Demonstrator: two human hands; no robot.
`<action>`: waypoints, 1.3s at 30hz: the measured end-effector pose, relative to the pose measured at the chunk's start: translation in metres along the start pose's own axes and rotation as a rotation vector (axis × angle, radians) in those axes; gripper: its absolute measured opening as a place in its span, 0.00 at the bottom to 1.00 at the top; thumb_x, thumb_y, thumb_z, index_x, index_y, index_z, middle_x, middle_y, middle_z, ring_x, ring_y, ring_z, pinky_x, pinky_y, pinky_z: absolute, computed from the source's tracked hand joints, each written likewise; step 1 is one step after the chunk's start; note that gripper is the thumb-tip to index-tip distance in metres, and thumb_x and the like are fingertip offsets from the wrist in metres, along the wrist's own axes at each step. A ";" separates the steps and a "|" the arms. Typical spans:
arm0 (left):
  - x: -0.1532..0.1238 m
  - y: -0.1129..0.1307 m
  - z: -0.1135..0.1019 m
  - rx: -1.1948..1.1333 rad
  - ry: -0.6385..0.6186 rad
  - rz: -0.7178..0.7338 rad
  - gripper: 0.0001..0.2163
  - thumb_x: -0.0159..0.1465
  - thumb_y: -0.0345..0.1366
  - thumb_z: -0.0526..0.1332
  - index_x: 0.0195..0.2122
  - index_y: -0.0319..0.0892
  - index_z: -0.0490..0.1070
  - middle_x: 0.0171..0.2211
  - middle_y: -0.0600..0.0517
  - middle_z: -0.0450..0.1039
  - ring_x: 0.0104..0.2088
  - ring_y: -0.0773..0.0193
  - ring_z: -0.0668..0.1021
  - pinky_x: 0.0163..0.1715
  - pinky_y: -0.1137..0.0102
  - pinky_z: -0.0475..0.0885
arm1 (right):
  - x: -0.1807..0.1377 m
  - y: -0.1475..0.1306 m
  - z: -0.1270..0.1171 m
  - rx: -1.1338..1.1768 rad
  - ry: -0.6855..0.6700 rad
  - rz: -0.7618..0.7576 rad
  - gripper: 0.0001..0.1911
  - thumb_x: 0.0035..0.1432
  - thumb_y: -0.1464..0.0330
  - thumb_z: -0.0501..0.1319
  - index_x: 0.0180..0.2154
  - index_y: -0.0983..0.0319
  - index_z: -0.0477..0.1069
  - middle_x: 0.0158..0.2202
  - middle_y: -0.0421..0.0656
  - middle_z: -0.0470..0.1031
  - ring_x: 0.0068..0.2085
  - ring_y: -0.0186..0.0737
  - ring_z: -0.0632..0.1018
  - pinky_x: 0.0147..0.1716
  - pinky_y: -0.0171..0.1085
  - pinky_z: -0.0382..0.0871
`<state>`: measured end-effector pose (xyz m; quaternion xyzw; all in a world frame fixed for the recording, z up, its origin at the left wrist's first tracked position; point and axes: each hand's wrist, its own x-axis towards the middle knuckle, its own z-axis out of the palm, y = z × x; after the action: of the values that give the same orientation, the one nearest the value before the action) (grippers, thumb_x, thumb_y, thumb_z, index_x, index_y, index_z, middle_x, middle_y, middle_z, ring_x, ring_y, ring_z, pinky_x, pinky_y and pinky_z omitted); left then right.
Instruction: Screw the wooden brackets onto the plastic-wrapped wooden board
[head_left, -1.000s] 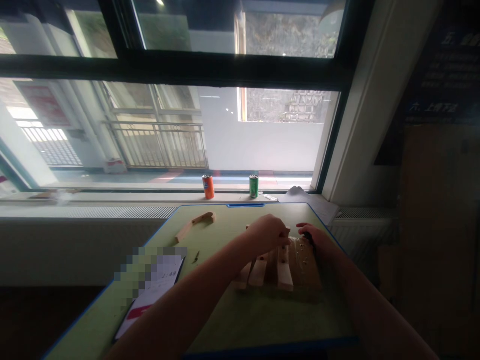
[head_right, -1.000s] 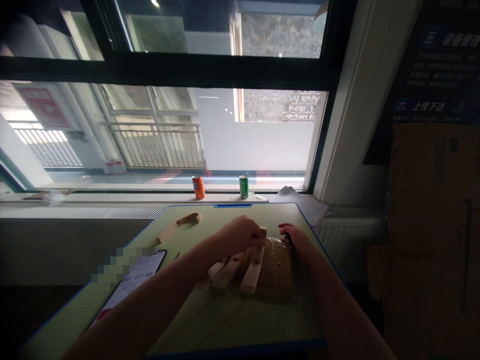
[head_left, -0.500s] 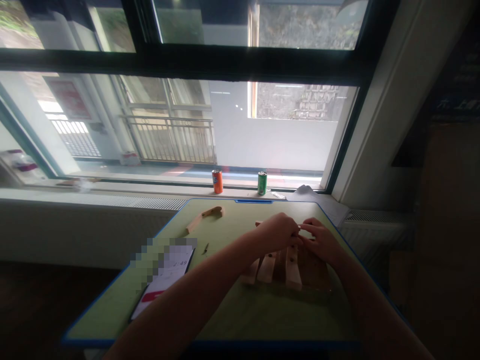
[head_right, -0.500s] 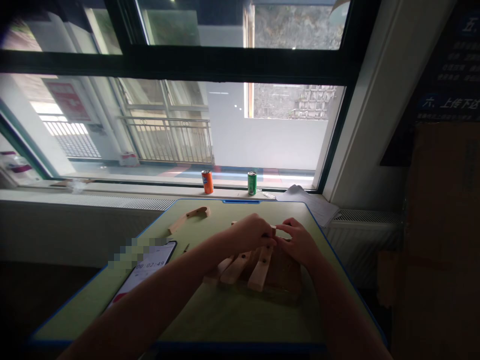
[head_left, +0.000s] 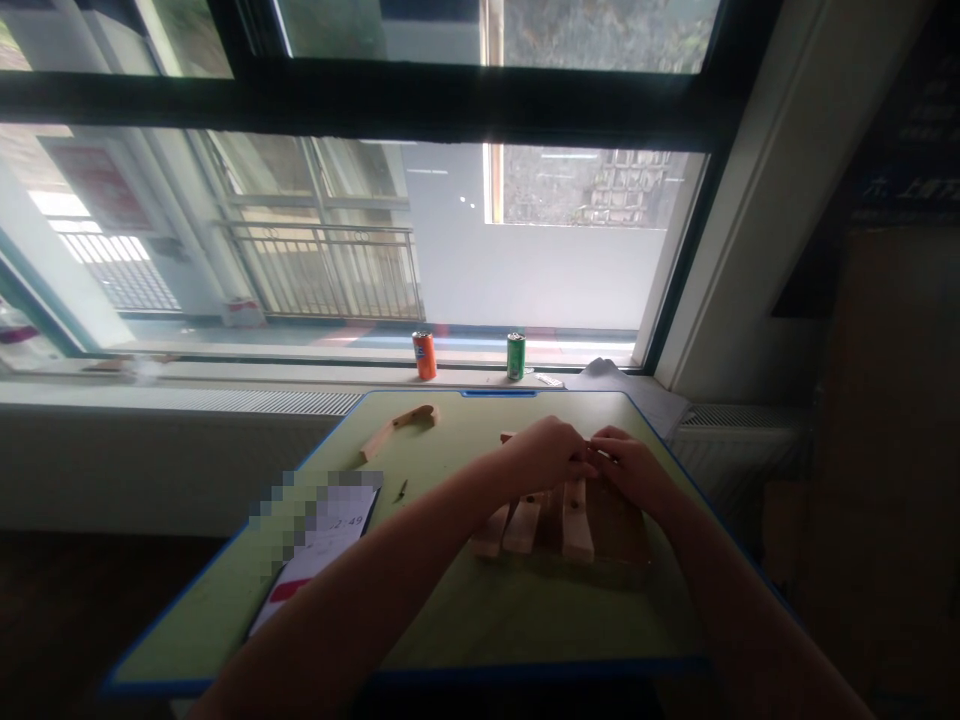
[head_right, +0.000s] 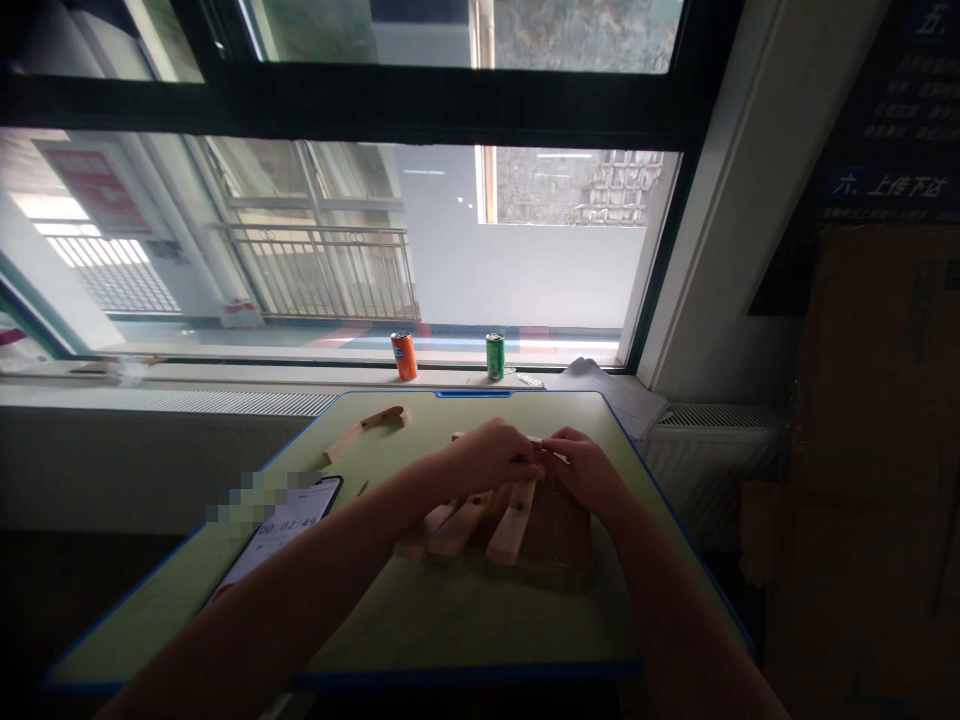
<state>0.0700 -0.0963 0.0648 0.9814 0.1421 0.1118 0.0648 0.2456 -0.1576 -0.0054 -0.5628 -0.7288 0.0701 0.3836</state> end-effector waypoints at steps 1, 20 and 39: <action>0.000 0.001 0.000 0.001 -0.004 -0.006 0.13 0.57 0.43 0.58 0.26 0.39 0.75 0.17 0.54 0.69 0.18 0.73 0.63 0.20 0.76 0.55 | 0.000 0.001 0.000 0.006 -0.009 -0.006 0.11 0.58 0.65 0.54 0.34 0.59 0.74 0.33 0.42 0.70 0.35 0.38 0.71 0.35 0.36 0.63; -0.006 -0.007 -0.002 -0.102 -0.104 0.085 0.08 0.57 0.33 0.57 0.33 0.41 0.76 0.28 0.51 0.76 0.26 0.69 0.72 0.28 0.77 0.63 | 0.001 -0.001 -0.002 0.030 -0.055 0.007 0.15 0.59 0.60 0.52 0.33 0.60 0.74 0.33 0.43 0.70 0.34 0.37 0.71 0.36 0.36 0.64; -0.013 -0.014 0.023 -0.088 0.022 0.021 0.09 0.57 0.37 0.58 0.29 0.38 0.74 0.24 0.52 0.72 0.24 0.70 0.70 0.26 0.76 0.60 | 0.004 -0.008 -0.031 0.073 0.216 0.164 0.27 0.53 0.74 0.50 0.56 0.58 0.59 0.46 0.46 0.69 0.42 0.40 0.71 0.43 0.42 0.66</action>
<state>0.0592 -0.0892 0.0381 0.9777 0.1273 0.1295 0.1051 0.2590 -0.1669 0.0223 -0.6105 -0.6317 0.0668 0.4731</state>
